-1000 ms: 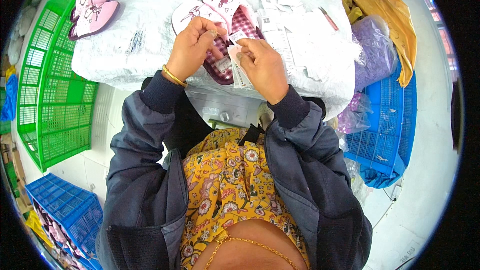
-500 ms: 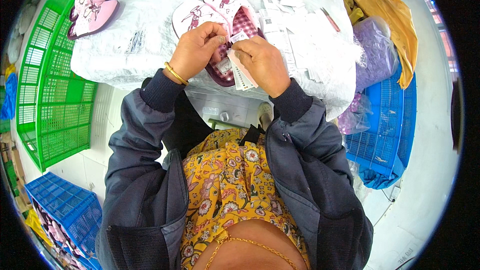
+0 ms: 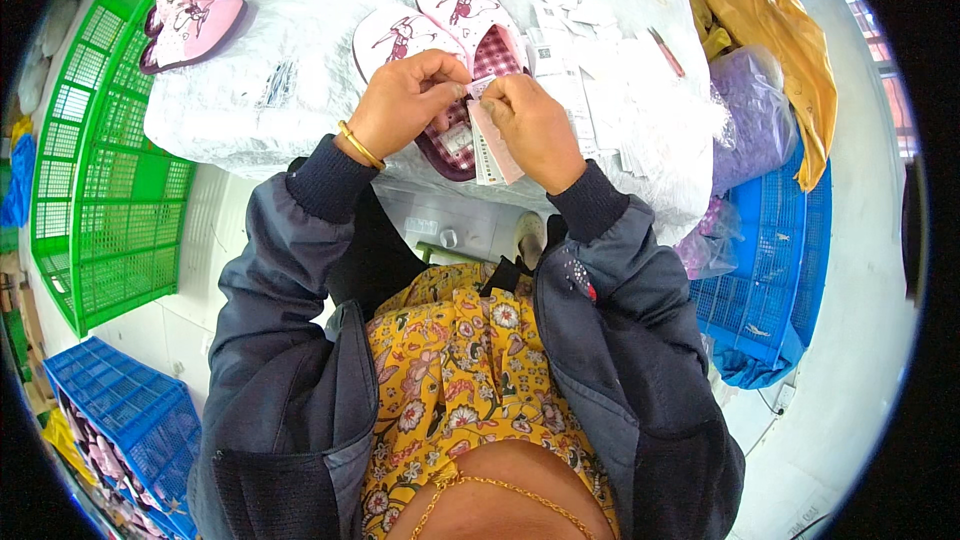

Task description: The person repeatedly picks up small white price tags and attaches them to pairs of pink slippers on a table. They handle the slippers and tags by hand, placing each tagged pair aside after attachment.

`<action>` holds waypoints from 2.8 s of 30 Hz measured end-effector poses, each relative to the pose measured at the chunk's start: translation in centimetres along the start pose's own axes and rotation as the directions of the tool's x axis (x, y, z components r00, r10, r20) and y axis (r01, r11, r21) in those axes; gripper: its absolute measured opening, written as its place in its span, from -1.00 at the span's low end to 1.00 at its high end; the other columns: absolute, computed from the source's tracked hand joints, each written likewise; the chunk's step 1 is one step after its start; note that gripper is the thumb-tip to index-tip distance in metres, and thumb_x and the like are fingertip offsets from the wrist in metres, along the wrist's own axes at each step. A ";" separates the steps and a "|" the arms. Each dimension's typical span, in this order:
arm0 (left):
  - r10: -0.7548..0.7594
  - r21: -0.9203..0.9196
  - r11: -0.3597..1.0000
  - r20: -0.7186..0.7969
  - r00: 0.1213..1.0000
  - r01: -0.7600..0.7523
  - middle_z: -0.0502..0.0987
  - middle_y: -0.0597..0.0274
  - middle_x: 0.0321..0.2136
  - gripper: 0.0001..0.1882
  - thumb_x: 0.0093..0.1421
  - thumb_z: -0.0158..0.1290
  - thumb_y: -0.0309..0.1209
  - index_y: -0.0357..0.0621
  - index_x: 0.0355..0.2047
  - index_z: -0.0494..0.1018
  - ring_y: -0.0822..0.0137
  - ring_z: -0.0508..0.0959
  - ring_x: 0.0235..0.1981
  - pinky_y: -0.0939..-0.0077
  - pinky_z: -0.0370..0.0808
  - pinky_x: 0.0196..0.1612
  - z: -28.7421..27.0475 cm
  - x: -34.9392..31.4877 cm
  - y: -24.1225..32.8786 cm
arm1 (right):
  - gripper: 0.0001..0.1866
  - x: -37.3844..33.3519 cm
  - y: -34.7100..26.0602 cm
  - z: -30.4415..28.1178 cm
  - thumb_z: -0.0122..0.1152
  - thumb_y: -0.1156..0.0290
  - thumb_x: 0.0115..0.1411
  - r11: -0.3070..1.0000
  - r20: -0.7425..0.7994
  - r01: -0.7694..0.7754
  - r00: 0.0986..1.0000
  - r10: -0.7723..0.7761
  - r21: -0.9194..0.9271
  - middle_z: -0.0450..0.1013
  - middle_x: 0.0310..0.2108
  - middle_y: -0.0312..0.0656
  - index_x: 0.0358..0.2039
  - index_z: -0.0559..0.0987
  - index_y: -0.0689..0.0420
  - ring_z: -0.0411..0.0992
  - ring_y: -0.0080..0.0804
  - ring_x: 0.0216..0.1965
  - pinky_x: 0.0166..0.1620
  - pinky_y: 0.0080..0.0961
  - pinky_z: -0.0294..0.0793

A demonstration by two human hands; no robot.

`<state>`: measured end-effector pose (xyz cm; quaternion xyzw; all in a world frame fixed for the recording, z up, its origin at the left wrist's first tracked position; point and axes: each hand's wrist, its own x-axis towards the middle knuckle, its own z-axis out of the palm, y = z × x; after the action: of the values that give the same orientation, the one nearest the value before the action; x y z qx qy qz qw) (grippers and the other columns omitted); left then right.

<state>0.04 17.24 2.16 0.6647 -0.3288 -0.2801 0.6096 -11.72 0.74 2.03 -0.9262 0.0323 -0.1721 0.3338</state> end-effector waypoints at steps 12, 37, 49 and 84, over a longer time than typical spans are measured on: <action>-0.045 -0.010 0.999 0.137 0.989 0.047 0.50 0.44 -0.42 -0.86 0.20 0.06 -0.58 -0.24 -0.22 0.50 0.67 0.41 -0.52 0.76 0.36 -0.47 -0.1 0.7 0.4 | -0.86 -0.2 -0.3 0.8 0.14 0.42 0.24 0.982 -0.032 -0.144 0.988 0.149 0.124 0.48 -0.32 0.01 -0.27 0.44 0.21 0.48 0.04 -0.29 -0.25 -0.19 0.46; 0.121 0.105 0.986 0.066 0.990 -0.128 0.43 0.47 -0.51 -0.92 0.23 0.03 -0.60 -0.19 -0.27 0.45 0.69 0.31 -0.60 0.74 0.24 -0.57 0.4 0.8 -1.1 | -0.86 0.2 -0.3 1.0 0.20 0.44 0.20 0.993 -0.018 -0.075 0.997 0.077 0.086 0.48 -0.39 -0.03 -0.29 0.46 0.21 0.47 0.02 -0.33 -0.28 -0.20 0.44; -0.021 0.067 0.998 0.025 0.999 0.019 0.50 0.32 -0.54 -0.92 0.27 0.00 -0.58 -0.25 -0.24 0.46 0.58 0.44 -0.67 0.63 0.39 -0.58 0.4 0.4 0.2 | -0.77 1.7 0.5 0.2 0.31 0.36 0.17 0.936 0.097 -0.224 0.974 0.205 0.271 0.50 -0.53 -0.06 -0.43 0.52 0.27 0.46 -0.34 -0.53 -0.41 -0.40 0.43; 0.221 0.084 0.969 -0.716 0.662 -0.233 0.42 0.33 -0.36 -0.79 0.21 0.03 -0.61 -0.20 -0.13 0.39 0.57 0.42 -0.54 0.65 0.40 -0.45 -3.8 0.1 -5.8 | -0.70 32.9 11.8 -26.9 -0.02 0.20 0.20 0.814 -0.580 -0.127 0.764 -0.285 -0.567 0.52 -0.30 0.02 -0.36 0.56 0.15 0.47 0.09 -0.23 -0.19 -0.03 0.44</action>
<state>3.57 19.77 -3.18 0.6702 -0.1417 0.0786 0.7243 10.68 -30.50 23.64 -0.8671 0.1536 -0.4739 -0.0016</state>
